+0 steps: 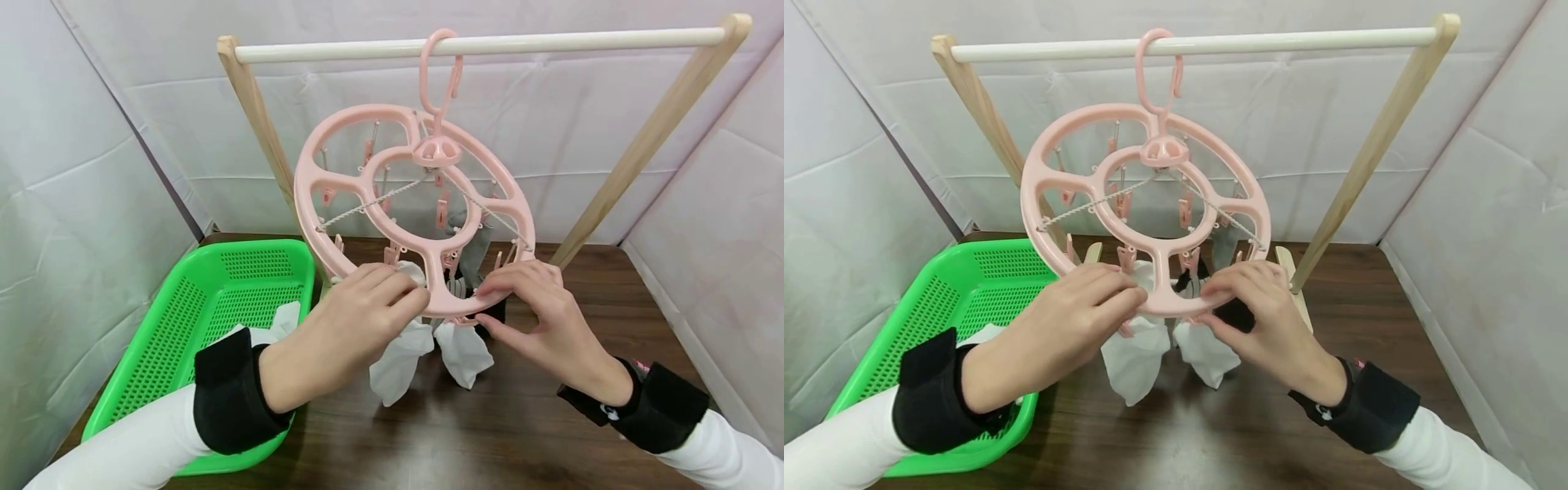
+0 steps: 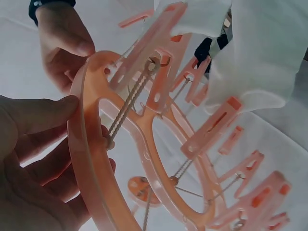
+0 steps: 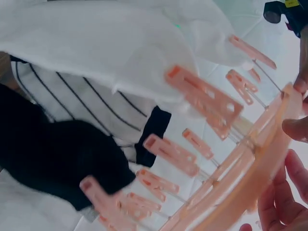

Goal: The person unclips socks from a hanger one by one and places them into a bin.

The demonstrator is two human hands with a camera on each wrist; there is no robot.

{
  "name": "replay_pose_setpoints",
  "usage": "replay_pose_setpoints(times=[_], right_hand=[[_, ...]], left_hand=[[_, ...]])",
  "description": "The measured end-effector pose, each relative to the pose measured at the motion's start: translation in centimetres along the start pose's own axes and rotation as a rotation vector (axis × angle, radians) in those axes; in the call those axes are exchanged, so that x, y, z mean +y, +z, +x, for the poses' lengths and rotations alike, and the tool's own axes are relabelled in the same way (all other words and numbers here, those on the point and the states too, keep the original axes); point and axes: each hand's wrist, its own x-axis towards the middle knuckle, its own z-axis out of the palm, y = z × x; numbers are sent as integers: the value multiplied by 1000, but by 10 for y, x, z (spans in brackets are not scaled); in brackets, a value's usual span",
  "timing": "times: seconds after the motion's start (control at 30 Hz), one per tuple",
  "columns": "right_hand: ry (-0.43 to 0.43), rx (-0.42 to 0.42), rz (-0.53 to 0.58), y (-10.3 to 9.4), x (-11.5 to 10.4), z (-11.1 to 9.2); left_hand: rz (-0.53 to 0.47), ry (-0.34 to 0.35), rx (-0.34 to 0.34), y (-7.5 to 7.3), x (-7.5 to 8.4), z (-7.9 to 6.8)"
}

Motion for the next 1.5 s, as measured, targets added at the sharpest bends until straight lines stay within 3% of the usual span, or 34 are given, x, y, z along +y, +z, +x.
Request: replay_pose_setpoints(times=[0.2,0.4,0.57,0.7,0.83,1.07,1.3,1.5], right_hand=[[12,-43,-73,-9,11,-2],[36,-124,-179,-16,24,-7],[-51,-112,-213,-15,27,-5],[-109,-70,-239,-12,22,-3],[-126,-47,-282,-9,13,-1],[-137,-39,-324,-7,0,3],[-112,-39,-320,-1,-5,7],[-125,-48,-325,8,-8,11]], left_hand=[[-111,-43,-35,-3,-14,-12],[-213,-25,-34,-1,-33,-22],[-276,-2,-43,3,-49,-27],[-303,-31,-46,4,-55,-30],[-203,-38,-19,3,-49,-28],[-31,43,42,9,-22,-10],[59,38,-4,19,-8,9],[125,26,-41,29,-2,11]])
